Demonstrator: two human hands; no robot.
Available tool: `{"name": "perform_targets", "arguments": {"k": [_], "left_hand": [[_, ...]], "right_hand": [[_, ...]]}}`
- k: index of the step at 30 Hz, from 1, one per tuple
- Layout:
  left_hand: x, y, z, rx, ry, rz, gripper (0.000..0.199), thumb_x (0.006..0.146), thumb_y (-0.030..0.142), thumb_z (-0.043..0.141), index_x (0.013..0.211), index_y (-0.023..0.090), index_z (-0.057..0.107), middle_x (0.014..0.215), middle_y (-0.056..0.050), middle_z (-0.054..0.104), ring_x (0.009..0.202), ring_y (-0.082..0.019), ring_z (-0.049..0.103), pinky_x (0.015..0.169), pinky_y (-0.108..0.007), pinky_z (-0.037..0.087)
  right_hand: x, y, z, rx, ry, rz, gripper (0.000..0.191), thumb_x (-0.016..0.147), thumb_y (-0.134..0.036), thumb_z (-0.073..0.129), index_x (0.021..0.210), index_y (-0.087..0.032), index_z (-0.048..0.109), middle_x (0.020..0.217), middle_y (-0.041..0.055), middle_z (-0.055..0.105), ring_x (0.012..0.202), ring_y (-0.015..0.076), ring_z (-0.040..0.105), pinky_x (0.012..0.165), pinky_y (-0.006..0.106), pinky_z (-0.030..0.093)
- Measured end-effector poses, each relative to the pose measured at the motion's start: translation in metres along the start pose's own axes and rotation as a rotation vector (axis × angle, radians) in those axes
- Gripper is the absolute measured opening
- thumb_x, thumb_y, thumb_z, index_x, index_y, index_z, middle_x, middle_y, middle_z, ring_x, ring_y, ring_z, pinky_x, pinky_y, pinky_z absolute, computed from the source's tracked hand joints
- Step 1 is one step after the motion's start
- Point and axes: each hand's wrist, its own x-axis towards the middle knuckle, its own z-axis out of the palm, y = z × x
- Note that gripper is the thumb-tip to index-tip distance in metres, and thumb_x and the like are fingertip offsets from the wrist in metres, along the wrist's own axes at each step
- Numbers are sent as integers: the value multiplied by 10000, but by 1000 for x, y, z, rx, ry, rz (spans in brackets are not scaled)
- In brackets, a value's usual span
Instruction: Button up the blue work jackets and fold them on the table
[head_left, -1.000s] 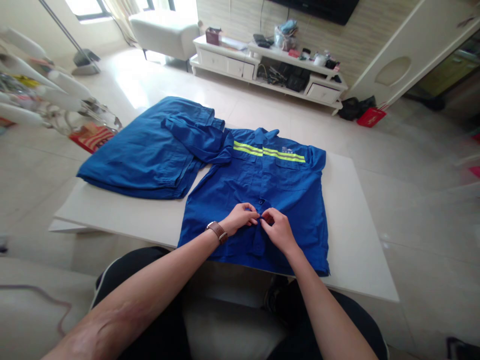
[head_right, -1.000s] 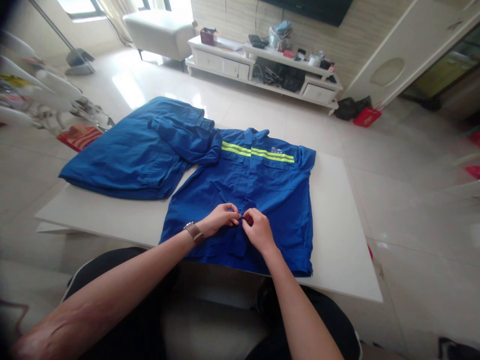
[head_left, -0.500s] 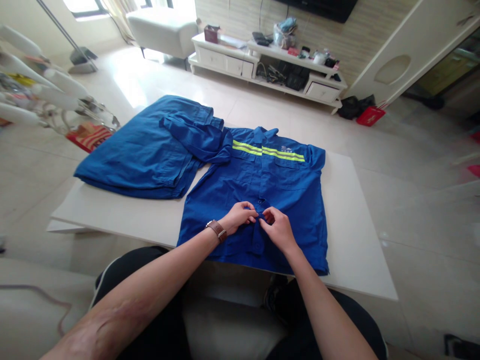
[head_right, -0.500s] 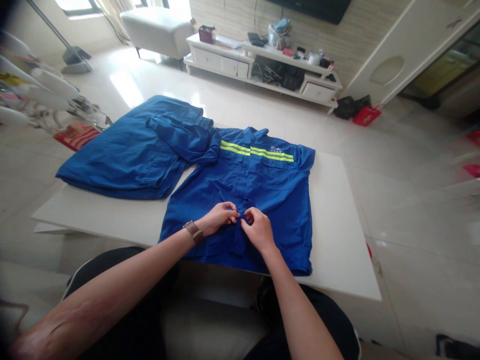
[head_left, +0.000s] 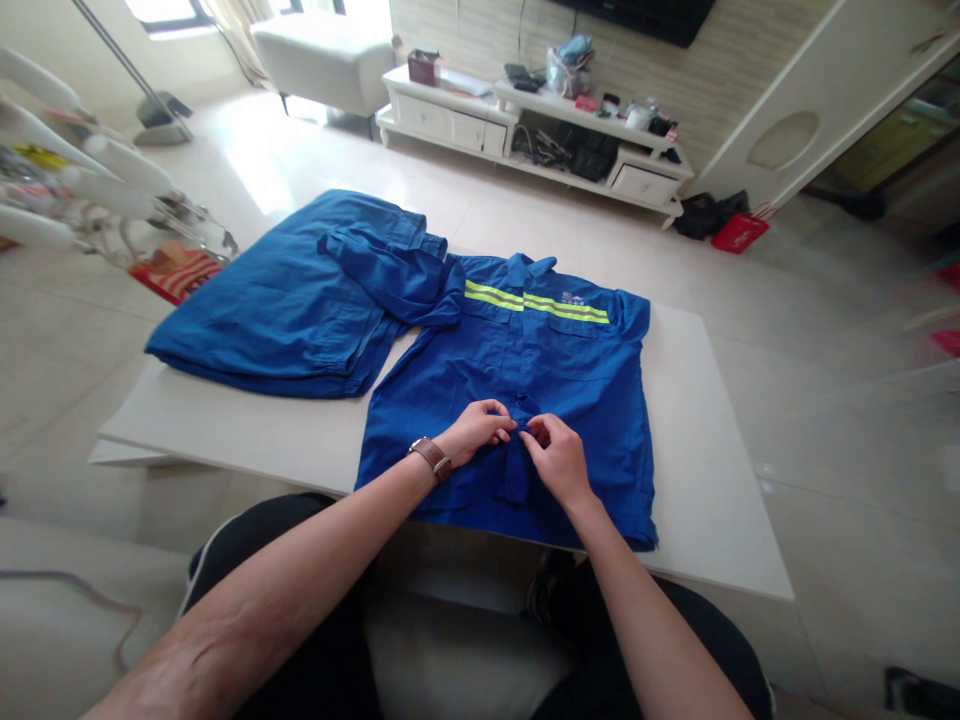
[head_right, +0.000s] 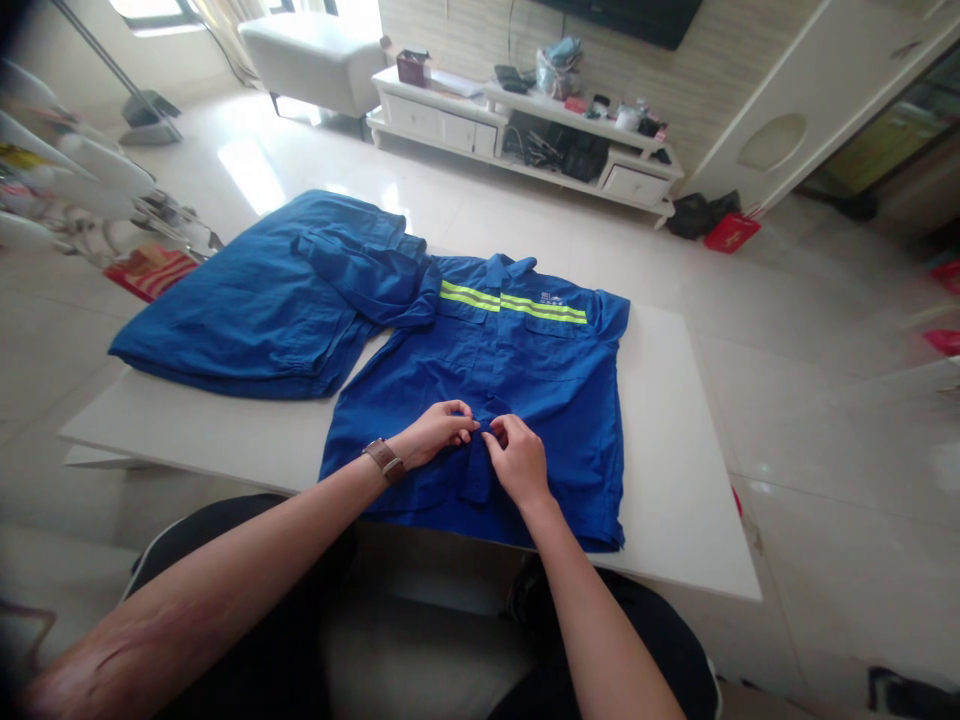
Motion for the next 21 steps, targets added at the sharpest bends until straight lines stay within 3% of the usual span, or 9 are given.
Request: {"name": "perform_targets", "arguments": {"k": [21], "left_hand": [[1, -1, -1, 56, -17, 18, 231, 749, 141, 785, 739, 176, 557, 517, 44, 599, 471, -61, 552, 492, -151, 368]], "right_hand": [[-2, 1, -1, -35, -11, -36, 161, 913, -263, 618, 754, -241, 618, 754, 16, 685, 707, 193, 631, 679, 299, 436]]}}
